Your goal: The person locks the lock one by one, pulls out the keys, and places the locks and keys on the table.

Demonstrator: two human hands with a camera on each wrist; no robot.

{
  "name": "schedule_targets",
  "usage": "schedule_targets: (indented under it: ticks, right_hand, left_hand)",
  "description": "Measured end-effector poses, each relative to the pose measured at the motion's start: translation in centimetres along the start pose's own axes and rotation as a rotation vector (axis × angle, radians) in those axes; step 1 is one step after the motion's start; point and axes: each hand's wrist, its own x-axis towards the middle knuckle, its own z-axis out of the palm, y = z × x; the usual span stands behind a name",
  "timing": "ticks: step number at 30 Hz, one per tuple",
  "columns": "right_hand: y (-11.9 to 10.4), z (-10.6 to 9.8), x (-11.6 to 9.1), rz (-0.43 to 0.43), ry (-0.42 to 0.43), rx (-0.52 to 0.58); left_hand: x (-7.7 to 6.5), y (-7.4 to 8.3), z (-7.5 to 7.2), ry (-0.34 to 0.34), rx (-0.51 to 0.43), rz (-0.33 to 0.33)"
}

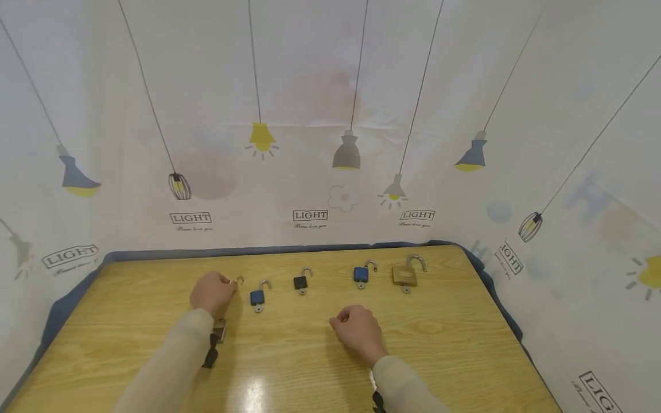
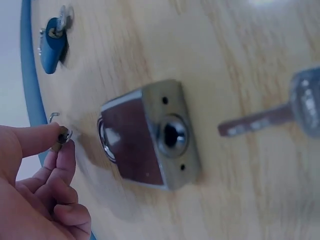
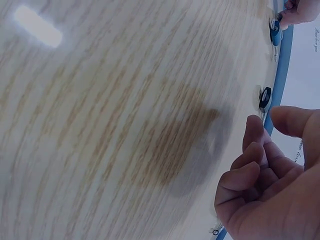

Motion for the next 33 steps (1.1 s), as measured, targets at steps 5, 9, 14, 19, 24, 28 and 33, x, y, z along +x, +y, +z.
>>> schedule_targets:
  ticks: [5,9,14,19,24,28,33]
  right_hand:
    - [-0.3,0.2,0.0,-0.019,0.005,-0.001]
    - [-0.5,0.3,0.0,-0.029,0.007,0.005]
    - [-0.9,0.5,-0.1,-0.032,-0.010,0.017]
    - [-1.2,0.4,-0.2,-0.040,-0.016,0.037]
    - [-1.5,0.4,-0.2,-0.049,-0.017,0.048]
    - [-1.7,0.5,0.0,-0.068,-0.011,0.069]
    - [-2.0,0.9,0.5,-0.159,-0.030,0.150]
  left_hand:
    - [-0.3,-0.3,-0.5,0.007,-0.091,0.055]
    - [-1.3,0.1,-1.0,-0.045,-0.241,0.069]
    - [-3.4,0.8,-1.8,-0.139,-0.432,0.057]
    - [-5.4,0.9,-1.6,-0.198,-0.552,0.065]
    - [-7.4,1.1,-0.7,-0.252,-0.641,0.082]
    - [-8.5,1.6,0.2,-0.283,-0.691,0.121]
    - [-9.8,2.3,0.9,-0.293,-0.700,0.151]
